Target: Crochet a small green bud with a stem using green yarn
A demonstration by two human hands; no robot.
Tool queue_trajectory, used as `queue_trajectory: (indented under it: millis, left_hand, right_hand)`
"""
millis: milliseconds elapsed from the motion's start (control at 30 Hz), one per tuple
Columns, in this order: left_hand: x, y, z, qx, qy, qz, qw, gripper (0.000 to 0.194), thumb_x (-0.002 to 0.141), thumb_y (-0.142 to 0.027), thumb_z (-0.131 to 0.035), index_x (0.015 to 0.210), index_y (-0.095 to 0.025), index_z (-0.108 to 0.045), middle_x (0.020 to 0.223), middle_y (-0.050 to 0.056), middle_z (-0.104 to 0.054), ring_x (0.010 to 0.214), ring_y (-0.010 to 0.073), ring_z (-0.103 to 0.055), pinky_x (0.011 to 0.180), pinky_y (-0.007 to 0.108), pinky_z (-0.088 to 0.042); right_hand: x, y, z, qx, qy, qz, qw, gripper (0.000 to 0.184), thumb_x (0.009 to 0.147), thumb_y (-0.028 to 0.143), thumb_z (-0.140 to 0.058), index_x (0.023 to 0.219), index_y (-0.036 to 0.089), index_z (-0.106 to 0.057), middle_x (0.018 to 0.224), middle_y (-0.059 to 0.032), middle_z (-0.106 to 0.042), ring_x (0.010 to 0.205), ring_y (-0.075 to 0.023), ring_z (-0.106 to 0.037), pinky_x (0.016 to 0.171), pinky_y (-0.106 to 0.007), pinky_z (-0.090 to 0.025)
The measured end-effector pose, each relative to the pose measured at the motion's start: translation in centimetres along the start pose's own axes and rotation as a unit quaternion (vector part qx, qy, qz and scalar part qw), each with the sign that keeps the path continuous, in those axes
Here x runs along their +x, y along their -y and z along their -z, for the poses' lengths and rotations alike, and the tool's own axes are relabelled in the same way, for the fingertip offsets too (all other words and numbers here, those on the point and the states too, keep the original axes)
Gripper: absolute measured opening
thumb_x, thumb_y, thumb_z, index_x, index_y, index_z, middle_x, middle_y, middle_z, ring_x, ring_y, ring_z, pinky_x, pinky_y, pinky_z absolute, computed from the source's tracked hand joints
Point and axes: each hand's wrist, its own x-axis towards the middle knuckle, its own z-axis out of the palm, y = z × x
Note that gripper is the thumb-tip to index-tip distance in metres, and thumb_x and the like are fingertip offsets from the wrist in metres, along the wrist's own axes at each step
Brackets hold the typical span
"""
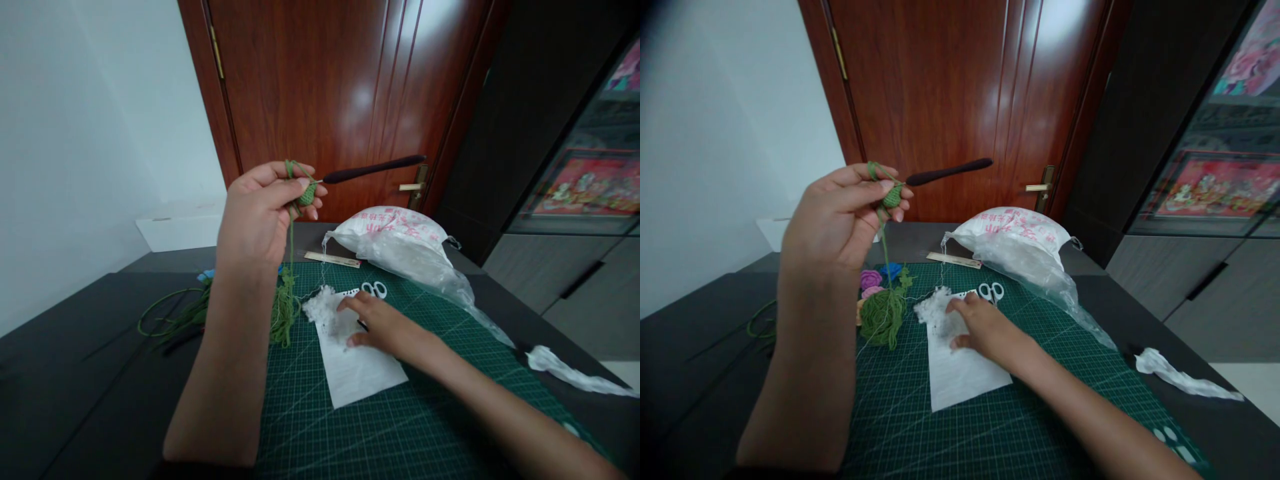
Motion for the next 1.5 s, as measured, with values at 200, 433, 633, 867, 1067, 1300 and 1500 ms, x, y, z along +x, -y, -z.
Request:
queue_trajectory:
  millis: [200, 433, 633, 867, 1067, 1300, 1500]
  left_hand:
    - [0.0, -0.1, 0.5, -0.006, 0.003, -0.012, 1.000, 0.014, 0.080, -0.001, -0.063, 0.079, -0.013, -0.070, 0.069, 0.005, -0.071, 0.065, 0.0154, -0.068, 0.054, 0.023, -0.050]
    - [0.1, 0.1, 0.5, -0.002, -0.001, 0.000, 1.000, 0.014, 0.081, -0.001, -0.064, 0.079, -0.013, -0.070, 0.070, 0.006, -0.072, 0.064, 0.0152, -0.068, 0.055, 0.024, -0.051]
    - [0.1, 0.1, 0.3, -0.011, 0.015, -0.001, 1.000, 0.015, 0.080, 0.002, -0.061, 0.081, -0.011, -0.068, 0.068, 0.006, -0.072, 0.062, 0.0147, -0.067, 0.054, 0.023, -0.051]
    - [-0.5, 0.1, -0.9, -0.018, 0.087, 0.057, 0.994, 0.008, 0.077, -0.006, -0.069, 0.083, -0.011, -0.067, 0.070, 0.004, -0.069, 0.060, 0.0140, -0.065, 0.053, 0.024, -0.051]
    - [-1.5, 0.1, -1.7, 0.012, 0.144, 0.087, 0.986, 0.010, 0.080, -0.013, -0.070, 0.085, -0.013, -0.062, 0.068, -0.001, -0.065, 0.051, 0.0106, -0.061, 0.053, 0.024, -0.052]
    - [-1.7, -0.6, -1.8, 0.023, 0.135, 0.063, 0.989, 0.023, 0.082, -0.013, -0.073, 0.092, -0.017, -0.053, 0.071, -0.004, -0.065, 0.053, 0.0119, -0.063, 0.055, 0.026, -0.055]
    - [-2.3, -1.3, -2.3, -0.001, 0.157, 0.066, 0.985, 0.081, 0.086, -0.016, -0.073, 0.156, -0.020, -0.032, 0.077, -0.001, -0.067, 0.058, 0.0152, -0.065, 0.058, 0.029, -0.055]
  right_hand:
    - [-0.1, -1.4, -4.6, 0.003, 0.002, -0.020, 1.000, 0.027, 0.072, -0.008, -0.067, 0.082, 0.017, -0.069, 0.088, -0.0043, -0.066, 0.080, -0.0179, -0.064, 0.078, -0.030, -0.049]
    - [2.9, -3.6, -2.8, 0.021, -0.102, -0.069, 0.992, 0.029, 0.076, -0.009, -0.060, 0.092, 0.014, -0.067, 0.091, -0.0068, -0.064, 0.081, -0.0176, -0.061, 0.080, -0.031, -0.049]
    - [4.2, -2.1, 0.9, 0.079, -0.163, -0.034, 0.983, 0.041, 0.079, 0.003, -0.072, 0.117, 0.014, -0.062, 0.111, -0.0118, -0.063, 0.087, -0.0190, -0.062, 0.084, -0.038, -0.051]
    - [4.6, 7.1, 8.6, 0.429, -0.235, 0.224, 0.843, 0.034, 0.097, 0.044, -0.064, 0.127, 0.031, -0.056, 0.080, 0.0027, -0.060, 0.065, -0.0134, -0.055, 0.058, -0.027, -0.046]
    - [5.0, 8.9, 8.0, 0.404, -0.405, 0.201, 0.795, 0.018, 0.099, 0.032, -0.063, 0.085, 0.022, -0.060, 0.061, 0.0054, -0.058, 0.049, -0.0087, -0.052, 0.047, -0.022, -0.040]
    - [4.4, 7.8, 8.9, 0.368, -0.378, 0.223, 0.819, 0.013, 0.089, 0.023, -0.076, 0.085, 0.021, -0.064, 0.075, 0.0034, -0.062, 0.062, -0.0097, -0.059, 0.056, -0.022, -0.047]
    - [4.1, 8.3, 9.2, 0.343, -0.410, 0.265, 0.802, 0.011, 0.092, 0.017, -0.070, 0.086, 0.021, -0.062, 0.078, 0.0028, -0.062, 0.070, -0.0112, -0.062, 0.066, -0.023, -0.051]
